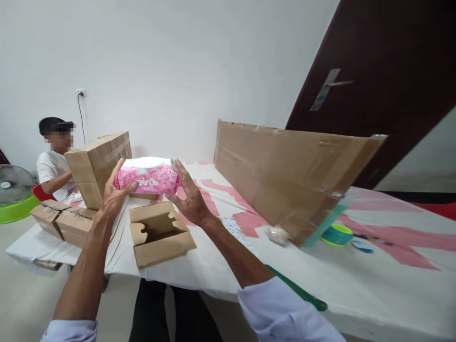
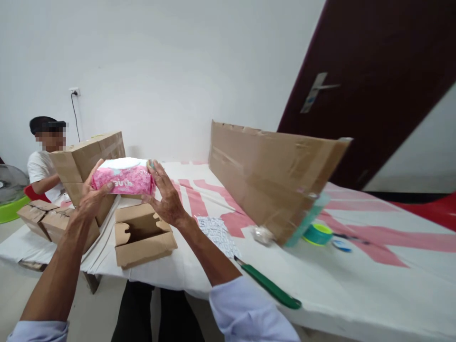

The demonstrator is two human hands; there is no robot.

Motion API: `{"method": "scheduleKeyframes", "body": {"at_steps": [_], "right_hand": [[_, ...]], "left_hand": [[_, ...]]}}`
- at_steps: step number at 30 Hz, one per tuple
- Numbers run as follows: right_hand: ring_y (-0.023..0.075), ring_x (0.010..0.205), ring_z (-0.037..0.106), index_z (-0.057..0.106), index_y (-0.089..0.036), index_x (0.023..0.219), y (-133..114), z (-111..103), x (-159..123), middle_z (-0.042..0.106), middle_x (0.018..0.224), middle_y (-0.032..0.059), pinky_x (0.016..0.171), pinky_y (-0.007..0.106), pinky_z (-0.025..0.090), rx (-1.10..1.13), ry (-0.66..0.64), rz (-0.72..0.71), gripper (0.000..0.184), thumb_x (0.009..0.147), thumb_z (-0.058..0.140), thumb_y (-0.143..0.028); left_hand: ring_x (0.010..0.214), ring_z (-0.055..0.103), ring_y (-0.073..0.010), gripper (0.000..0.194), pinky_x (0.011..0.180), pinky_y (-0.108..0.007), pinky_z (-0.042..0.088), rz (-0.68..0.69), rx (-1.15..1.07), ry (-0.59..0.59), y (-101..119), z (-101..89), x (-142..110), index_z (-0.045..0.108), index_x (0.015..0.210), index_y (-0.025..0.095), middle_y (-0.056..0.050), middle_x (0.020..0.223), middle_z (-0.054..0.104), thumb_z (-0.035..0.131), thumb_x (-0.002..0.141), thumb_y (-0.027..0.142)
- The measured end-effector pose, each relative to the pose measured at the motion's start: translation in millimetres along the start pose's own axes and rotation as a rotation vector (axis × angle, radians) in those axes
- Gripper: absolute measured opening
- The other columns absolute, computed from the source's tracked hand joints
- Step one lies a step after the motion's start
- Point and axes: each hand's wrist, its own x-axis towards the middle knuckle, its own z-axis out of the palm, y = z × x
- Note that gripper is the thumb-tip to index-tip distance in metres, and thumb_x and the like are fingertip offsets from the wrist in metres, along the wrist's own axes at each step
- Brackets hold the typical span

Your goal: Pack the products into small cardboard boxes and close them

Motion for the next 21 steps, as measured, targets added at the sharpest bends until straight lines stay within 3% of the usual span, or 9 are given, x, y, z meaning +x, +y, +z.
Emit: {"method": "scheduleKeyframes", "body": {"at_steps": [3,5,7,9,12,16,21], "right_hand": [[0.0351,0.161,0.028,0.049,-0.023,0.159,36.7,6.5,-24.3,0.036,0.172,0.0144,0.132,0.056,0.025,-0.046,-0.111,0.274,0.083,0.087,0.076,-0.055],[0.0410,0.153,0.042,0.060,-0.019,0.148,60.8,11.0,-42.4,0.052,0.160,0.0202,0.127,0.060,0.032,-0.063,-0.203,0.540,0.081,0.077,0.084,-0.052],[0.0421,0.135,0.060,0.070,-0.016,0.132,77.1,14.2,-57.6,0.068,0.139,0.0208,0.116,0.059,0.044,-0.053,-0.300,0.719,0.068,0.073,0.084,-0.048],[0.0355,0.111,0.070,0.074,-0.015,0.114,84.3,15.8,-68.2,0.076,0.115,0.0145,0.101,0.050,0.054,-0.002,-0.380,0.759,0.048,0.076,0.078,-0.045],[0.0248,0.089,0.069,0.072,-0.018,0.094,84.1,16.0,-78.0,0.075,0.092,0.0043,0.084,0.037,0.056,0.074,-0.401,0.716,0.031,0.076,0.073,-0.043],[0.0206,0.081,0.067,0.065,-0.020,0.091,78.9,14.3,-90.2,0.071,0.087,0.0000,0.074,0.032,0.054,0.157,-0.297,0.788,0.039,0.072,0.078,-0.051],[0.0232,0.087,0.069,0.059,-0.021,0.089,70.1,8.5,-105.4,0.071,0.092,0.0034,0.077,0.036,0.056,0.232,-0.248,0.815,0.047,0.072,0.081,-0.060]], "left_hand": [[0.143,0.057,-0.0343,0.099,0.125,-0.046,0.044,-0.020,0.012,0.055,-17.9,-12.2,5.2,0.048,0.160,0.026,-0.009,0.156,0.061,0.093,0.075,0.047],[0.144,0.057,-0.0345,0.096,0.125,-0.046,0.044,-0.042,0.045,0.098,-31.8,-22.3,9.6,0.052,0.158,0.024,-0.009,0.154,0.062,0.094,0.074,0.045],[0.146,0.054,-0.0347,0.094,0.126,-0.046,0.042,-0.053,0.091,0.152,-46.2,-32.7,14.3,0.057,0.154,0.023,-0.009,0.155,0.062,0.096,0.070,0.043],[0.147,0.053,-0.0349,0.095,0.127,-0.047,0.041,-0.074,0.131,0.184,-60.5,-41.5,18.0,0.059,0.152,0.022,-0.010,0.157,0.060,0.097,0.067,0.040],[0.147,0.053,-0.0348,0.098,0.126,-0.046,0.040,-0.129,0.168,0.186,-81.2,-48.7,19.3,0.058,0.152,0.020,-0.012,0.160,0.056,0.098,0.064,0.039],[0.147,0.052,-0.0346,0.098,0.126,-0.045,0.040,-0.217,0.162,0.166,-112.6,-49.3,11.1,0.059,0.151,0.017,-0.014,0.161,0.055,0.097,0.063,0.039],[0.147,0.052,-0.0371,0.100,0.127,-0.049,0.038,-0.356,0.163,0.175,-157.7,-45.6,-8.4,0.062,0.148,0.016,-0.015,0.159,0.056,0.099,0.058,0.038]]}}
